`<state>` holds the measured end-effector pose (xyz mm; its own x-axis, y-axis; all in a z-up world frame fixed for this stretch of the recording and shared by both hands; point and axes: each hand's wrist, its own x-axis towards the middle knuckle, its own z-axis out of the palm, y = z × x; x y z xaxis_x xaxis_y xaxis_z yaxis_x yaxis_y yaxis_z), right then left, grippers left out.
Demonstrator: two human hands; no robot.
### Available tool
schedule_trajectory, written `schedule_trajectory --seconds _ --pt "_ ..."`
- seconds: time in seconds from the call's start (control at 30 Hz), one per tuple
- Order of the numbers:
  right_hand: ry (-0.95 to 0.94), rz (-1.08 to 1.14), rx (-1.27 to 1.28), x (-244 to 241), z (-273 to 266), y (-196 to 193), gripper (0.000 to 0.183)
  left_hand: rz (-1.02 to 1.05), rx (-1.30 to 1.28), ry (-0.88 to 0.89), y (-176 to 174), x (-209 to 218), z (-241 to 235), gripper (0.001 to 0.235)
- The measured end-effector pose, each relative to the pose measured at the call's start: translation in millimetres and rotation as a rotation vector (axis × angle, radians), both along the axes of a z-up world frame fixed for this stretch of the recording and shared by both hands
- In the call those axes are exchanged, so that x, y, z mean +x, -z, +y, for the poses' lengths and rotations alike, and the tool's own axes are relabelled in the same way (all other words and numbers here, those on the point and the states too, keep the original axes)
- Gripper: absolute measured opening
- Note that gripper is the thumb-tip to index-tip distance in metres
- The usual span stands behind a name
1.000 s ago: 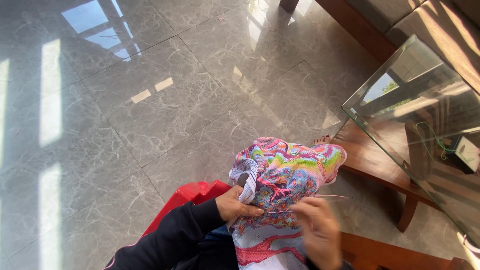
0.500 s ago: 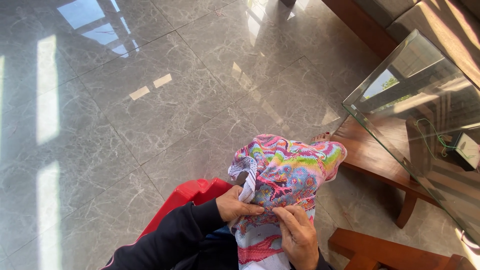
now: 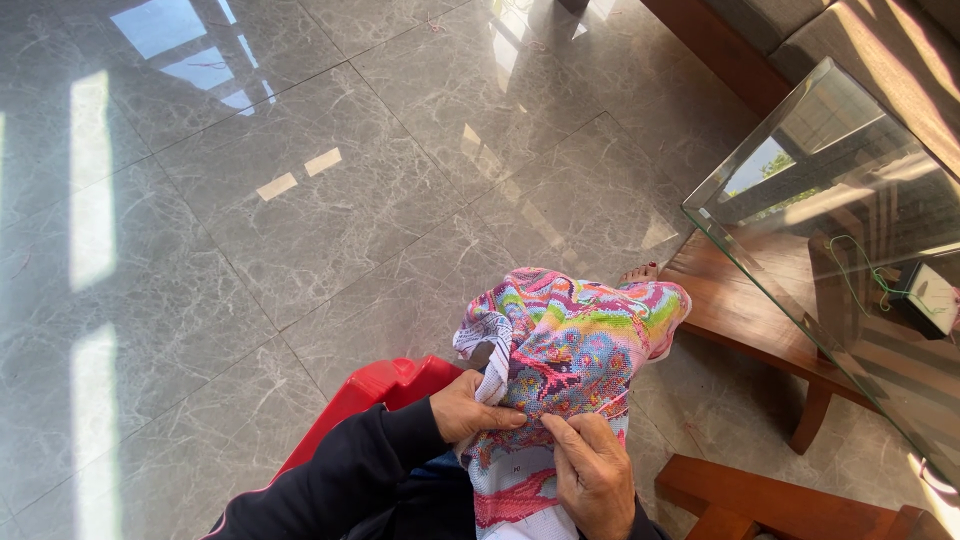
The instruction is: A person is seated in a red chair, performing cross-stitching on a colorful, patterned piece of fabric using a needle and thread.
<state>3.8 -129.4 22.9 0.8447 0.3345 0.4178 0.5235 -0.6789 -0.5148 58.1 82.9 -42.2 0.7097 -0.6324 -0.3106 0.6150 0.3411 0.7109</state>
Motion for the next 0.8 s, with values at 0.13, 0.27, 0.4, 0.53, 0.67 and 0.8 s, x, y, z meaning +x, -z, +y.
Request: schedule_trajectory --seconds 0.13,0.27,0.4,0.53,0.67,0.8 --pt "-0.014 0.020 0.005 3 4 -7 0.025 0.009 -0.004 -0.007 0 -1 0 0.028" --pt "-0.042 0.068 0.076 7 -2 -6 0.026 -0.007 0.000 0.006 2 0 0 0.029" --pt "-0.036 0.049 0.053 6 0 -6 0.024 -0.001 -0.032 -0.004 2 -1 -1 0.030" --pt "-0.023 0.000 -0.025 4 4 -9 0.023 0.002 -0.006 0.001 -3 0 0 0.031" --pt "-0.036 -0.035 -0.098 5 5 -10 0.022 -0.016 -0.033 -0.008 6 -2 -3 0.030" --pt "-0.062 -0.026 -0.109 11 5 -15 0.020 0.021 -0.010 -0.011 0 -1 -1 0.030"
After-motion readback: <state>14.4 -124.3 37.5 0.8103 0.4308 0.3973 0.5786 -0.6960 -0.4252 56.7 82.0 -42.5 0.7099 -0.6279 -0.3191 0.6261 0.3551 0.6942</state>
